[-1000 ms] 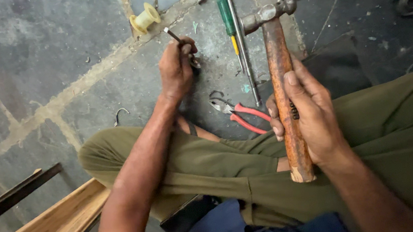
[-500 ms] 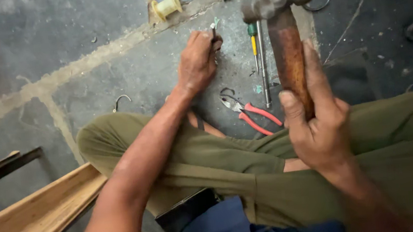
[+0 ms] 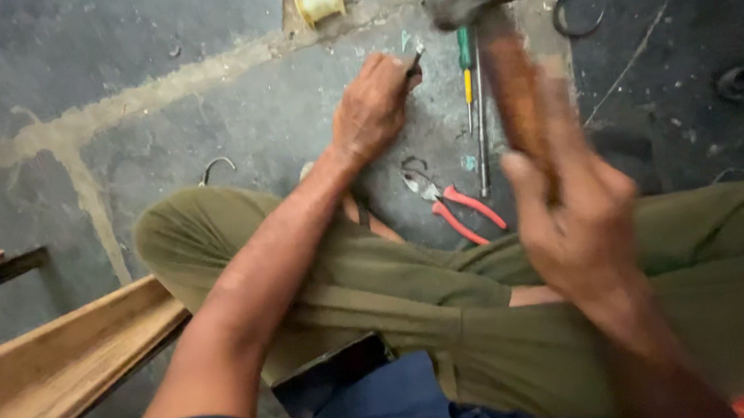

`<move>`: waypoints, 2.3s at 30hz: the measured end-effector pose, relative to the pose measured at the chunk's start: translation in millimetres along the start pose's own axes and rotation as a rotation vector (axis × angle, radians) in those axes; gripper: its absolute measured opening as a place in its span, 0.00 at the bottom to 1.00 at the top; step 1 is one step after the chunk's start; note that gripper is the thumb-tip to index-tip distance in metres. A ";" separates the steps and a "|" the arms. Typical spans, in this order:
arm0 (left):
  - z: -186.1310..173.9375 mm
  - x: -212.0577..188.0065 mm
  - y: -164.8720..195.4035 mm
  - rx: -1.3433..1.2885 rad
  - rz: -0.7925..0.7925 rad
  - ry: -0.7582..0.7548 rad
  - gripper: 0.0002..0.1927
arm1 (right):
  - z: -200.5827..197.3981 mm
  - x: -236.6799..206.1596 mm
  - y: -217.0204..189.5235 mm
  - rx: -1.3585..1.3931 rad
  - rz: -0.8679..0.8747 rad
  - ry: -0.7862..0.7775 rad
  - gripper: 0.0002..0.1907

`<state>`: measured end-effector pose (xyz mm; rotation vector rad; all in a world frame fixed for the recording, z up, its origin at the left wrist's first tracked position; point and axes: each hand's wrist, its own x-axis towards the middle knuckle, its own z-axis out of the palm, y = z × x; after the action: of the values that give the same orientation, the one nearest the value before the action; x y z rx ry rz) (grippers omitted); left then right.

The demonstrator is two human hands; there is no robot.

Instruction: The person sits on the floor and uses pliers and a hammer to disassemble and adjust a small cylindrical electrical component. They remove parts, hammer a pin into the housing, and reassemble the unit.

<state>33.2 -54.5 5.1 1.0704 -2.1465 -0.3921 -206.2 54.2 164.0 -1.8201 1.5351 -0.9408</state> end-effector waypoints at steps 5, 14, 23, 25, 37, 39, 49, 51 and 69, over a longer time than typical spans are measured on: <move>1.6 -2.7 -0.1 -0.002 -0.021 -0.021 0.07 | -1.9 -3.9 -6.7 -0.046 -0.098 0.163 0.33; -1.4 -8.0 -0.5 0.020 -0.052 -0.052 0.09 | 42.0 -13.6 27.9 -0.014 0.014 0.027 0.32; -7.4 -10.4 1.0 -0.281 -0.388 0.098 0.04 | 38.5 -11.5 48.8 0.402 0.494 0.022 0.33; -9.0 -12.4 1.4 -0.291 -0.397 0.080 0.05 | 40.5 -12.4 48.5 0.455 0.508 0.017 0.33; -13.5 -15.5 -4.0 -0.177 -0.314 0.037 0.06 | 47.0 -9.9 42.0 0.304 0.425 -0.033 0.31; -13.7 -14.8 -3.4 -0.192 -0.352 0.026 0.05 | 47.2 -9.1 43.5 0.313 0.425 -0.032 0.31; -8.5 -8.1 -1.7 -0.039 -0.130 -0.013 0.04 | 34.8 -13.0 26.4 0.136 0.127 0.092 0.29; -6.5 -9.7 -2.5 -0.035 -0.132 -0.030 0.05 | 32.8 -13.4 21.7 0.093 -0.031 0.125 0.28; -0.6 -9.0 -3.2 -0.015 -0.115 -0.061 0.08 | 23.8 -5.7 4.4 -0.063 -0.167 0.157 0.32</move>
<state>39.2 -49.3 -0.2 1.1917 -2.1373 -0.4991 -190.0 58.7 145.7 -1.9839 1.5393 -1.1495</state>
